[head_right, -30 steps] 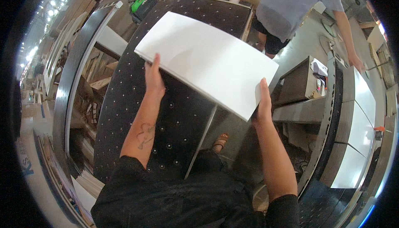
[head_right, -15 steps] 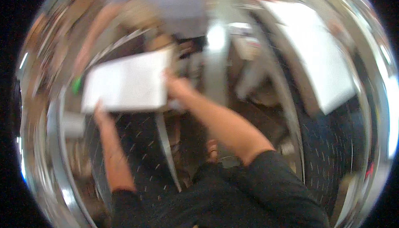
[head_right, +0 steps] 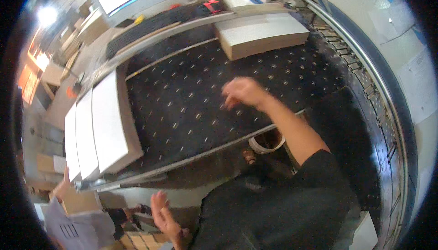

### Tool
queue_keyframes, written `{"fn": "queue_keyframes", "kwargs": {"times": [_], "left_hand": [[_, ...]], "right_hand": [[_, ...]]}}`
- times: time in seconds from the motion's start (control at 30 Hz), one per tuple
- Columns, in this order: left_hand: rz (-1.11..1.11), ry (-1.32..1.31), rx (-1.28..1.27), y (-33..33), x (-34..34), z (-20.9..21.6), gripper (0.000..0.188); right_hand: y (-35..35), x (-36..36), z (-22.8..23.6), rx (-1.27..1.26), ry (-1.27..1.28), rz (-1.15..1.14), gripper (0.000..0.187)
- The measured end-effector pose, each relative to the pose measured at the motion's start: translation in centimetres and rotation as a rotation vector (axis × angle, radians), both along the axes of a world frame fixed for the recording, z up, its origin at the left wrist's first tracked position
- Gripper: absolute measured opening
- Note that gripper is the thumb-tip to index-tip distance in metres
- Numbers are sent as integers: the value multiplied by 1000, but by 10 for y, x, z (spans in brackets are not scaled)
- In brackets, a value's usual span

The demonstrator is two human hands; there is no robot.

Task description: The person repeatedly picks up white paper sheets from a perforated workbench, aligns them, and stacks them into a neat pile. The person handles the sheets one at a time or in small groups, occasionally adjusting the stack's position.

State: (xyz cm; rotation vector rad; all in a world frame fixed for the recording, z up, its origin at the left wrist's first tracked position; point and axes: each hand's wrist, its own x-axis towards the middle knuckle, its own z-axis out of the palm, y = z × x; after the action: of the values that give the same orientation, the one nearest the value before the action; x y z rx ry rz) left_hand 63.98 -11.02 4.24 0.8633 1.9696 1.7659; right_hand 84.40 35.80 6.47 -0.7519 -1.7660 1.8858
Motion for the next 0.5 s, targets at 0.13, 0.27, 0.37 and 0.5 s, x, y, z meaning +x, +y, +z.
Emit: {"fn": "queue_keyframes", "kwargs": {"times": [0.13,0.27,0.37,0.5], "left_hand": [[-520,-165,-20,212,32,10,63],[-636,-199,-80,424,27,-8,70],[-507,-265,-151,564,24,-23,76],[-412,-596,-48,665,25,-26,73]], "right_hand": [[199,157,-14,289,42,-1213,38],[338,251,-44,120,89,-1469,57],[400,277,-61,-38,204,-1232,70],[442,283,-69,-149,320,-1003,78]]}}
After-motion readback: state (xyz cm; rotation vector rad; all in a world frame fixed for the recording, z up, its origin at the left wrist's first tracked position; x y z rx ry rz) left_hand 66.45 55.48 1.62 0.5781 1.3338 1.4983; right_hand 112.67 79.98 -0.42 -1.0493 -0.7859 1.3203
